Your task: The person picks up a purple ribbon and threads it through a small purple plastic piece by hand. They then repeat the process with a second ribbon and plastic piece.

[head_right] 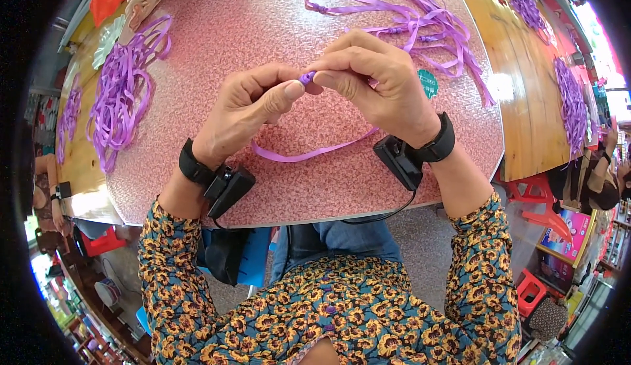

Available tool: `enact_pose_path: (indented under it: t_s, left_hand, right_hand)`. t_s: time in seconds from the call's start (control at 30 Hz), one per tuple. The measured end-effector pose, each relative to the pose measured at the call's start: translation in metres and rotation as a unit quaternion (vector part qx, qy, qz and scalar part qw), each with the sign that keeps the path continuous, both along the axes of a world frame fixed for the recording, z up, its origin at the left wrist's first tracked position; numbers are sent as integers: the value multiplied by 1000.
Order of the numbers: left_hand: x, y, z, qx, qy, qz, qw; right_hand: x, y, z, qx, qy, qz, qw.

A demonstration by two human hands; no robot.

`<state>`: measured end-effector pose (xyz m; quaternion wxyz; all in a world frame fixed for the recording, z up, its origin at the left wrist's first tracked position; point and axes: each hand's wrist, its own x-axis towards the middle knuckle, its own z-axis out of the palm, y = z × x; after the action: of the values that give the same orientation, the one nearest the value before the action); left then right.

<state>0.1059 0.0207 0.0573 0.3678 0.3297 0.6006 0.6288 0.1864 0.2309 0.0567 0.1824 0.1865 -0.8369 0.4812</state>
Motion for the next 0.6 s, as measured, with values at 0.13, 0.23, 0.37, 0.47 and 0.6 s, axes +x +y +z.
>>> enact_pose_path:
  t_s: [0.13, 0.23, 0.37, 0.47, 0.6]
  left_hand:
    - [-1, -3, 1, -30, 13, 5, 999]
    - [0, -1, 2, -18, 8, 3, 1000]
    - [-2, -2, -5, -9, 19, 0, 1000]
    - [0, -1, -5, 6, 45, 20, 999]
    - [1, -2, -2, -3, 37, 28, 999]
  right_hand:
    - [-1, -1, 3, 40, 24, -5, 999]
    - [0, 0, 1, 57, 45, -22, 997]
    - [-1, -2, -2, 44, 55, -17, 997]
    - [-2, -4, -2, 16, 44, -7, 999]
    - [-1, -5, -1, 35, 64, -11, 997]
